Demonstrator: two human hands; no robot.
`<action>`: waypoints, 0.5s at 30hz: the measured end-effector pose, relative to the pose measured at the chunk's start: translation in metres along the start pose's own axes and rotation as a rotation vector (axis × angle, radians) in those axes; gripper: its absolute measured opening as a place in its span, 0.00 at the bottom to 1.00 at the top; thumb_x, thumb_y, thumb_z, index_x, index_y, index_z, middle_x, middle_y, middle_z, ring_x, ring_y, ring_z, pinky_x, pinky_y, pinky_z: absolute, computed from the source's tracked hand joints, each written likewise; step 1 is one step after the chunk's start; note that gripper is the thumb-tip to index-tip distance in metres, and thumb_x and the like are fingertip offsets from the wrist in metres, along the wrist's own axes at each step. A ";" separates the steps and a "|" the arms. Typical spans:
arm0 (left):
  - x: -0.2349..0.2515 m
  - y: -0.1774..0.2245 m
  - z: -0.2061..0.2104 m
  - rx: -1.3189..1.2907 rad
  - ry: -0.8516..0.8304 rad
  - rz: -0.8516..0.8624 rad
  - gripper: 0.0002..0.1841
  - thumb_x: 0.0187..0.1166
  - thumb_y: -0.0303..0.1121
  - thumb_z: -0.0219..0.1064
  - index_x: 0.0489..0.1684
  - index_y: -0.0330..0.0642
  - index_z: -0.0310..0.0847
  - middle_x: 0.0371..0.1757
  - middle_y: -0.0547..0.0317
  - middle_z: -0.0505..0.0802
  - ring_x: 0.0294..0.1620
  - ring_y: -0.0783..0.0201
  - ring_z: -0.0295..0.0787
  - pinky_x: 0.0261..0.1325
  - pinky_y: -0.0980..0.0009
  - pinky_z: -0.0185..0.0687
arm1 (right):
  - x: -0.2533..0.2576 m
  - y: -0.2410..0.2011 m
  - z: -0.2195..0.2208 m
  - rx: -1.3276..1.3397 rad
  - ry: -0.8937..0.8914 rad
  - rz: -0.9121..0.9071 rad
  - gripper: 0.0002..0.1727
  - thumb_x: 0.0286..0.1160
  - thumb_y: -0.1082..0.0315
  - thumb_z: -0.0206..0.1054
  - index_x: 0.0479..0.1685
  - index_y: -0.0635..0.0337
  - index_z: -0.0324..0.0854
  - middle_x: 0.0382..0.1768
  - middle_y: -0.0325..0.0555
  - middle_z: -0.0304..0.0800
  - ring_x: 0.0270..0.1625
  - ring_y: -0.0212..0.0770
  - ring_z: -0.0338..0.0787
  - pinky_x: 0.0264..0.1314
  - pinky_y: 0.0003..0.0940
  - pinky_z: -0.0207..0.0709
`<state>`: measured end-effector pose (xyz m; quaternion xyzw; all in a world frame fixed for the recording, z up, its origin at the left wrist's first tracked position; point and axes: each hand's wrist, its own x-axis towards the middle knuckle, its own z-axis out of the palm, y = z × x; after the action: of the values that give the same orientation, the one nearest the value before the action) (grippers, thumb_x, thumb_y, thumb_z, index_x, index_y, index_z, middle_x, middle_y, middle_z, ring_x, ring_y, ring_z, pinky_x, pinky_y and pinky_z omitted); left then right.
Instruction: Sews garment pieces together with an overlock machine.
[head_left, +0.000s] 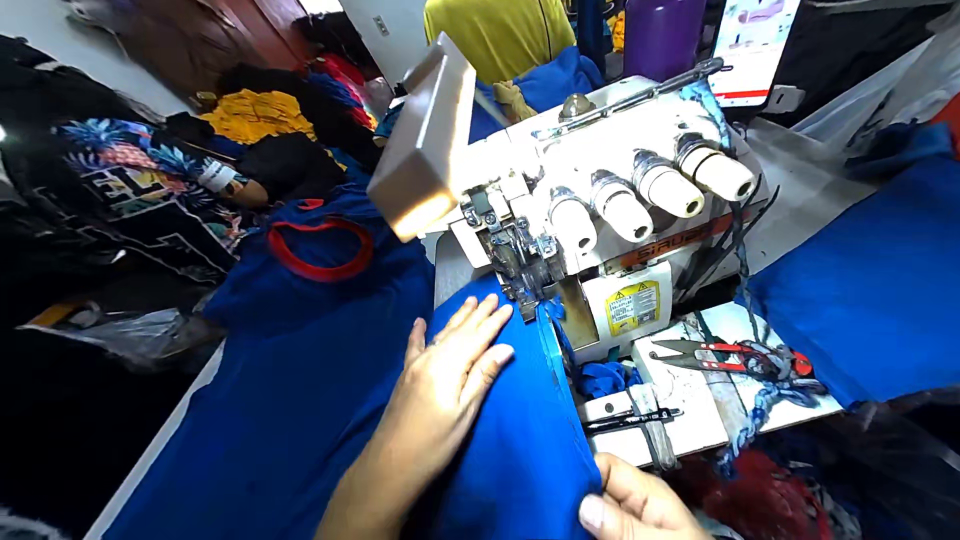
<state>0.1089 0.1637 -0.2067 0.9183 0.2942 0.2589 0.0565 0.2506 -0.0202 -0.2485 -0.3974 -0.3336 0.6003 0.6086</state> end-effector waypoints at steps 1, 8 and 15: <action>0.009 -0.005 -0.002 -0.005 -0.033 -0.006 0.28 0.89 0.52 0.47 0.71 0.46 0.86 0.76 0.57 0.87 0.84 0.51 0.75 0.79 0.24 0.53 | 0.007 -0.004 0.000 0.063 -0.014 0.007 0.08 0.85 0.75 0.53 0.52 0.58 0.75 0.34 0.26 0.86 0.36 0.19 0.85 0.41 0.20 0.80; 0.061 -0.036 -0.003 -0.036 -0.087 0.066 0.18 0.88 0.34 0.54 0.53 0.32 0.90 0.65 0.43 0.91 0.75 0.42 0.82 0.76 0.30 0.61 | 0.056 -0.017 -0.001 0.171 -0.021 0.061 0.04 0.86 0.70 0.56 0.49 0.53 0.75 0.30 0.29 0.84 0.25 0.18 0.81 0.25 0.12 0.73; 0.079 -0.040 -0.005 0.030 -0.063 -0.001 0.15 0.88 0.29 0.56 0.62 0.34 0.86 0.64 0.40 0.90 0.72 0.42 0.83 0.77 0.34 0.64 | 0.060 -0.027 0.003 0.240 0.076 0.141 0.04 0.86 0.74 0.55 0.48 0.56 0.73 0.26 0.34 0.80 0.21 0.21 0.75 0.23 0.13 0.68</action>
<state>0.1408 0.2412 -0.1776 0.9267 0.2964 0.2252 0.0521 0.2643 0.0409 -0.2276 -0.3668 -0.2076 0.6616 0.6202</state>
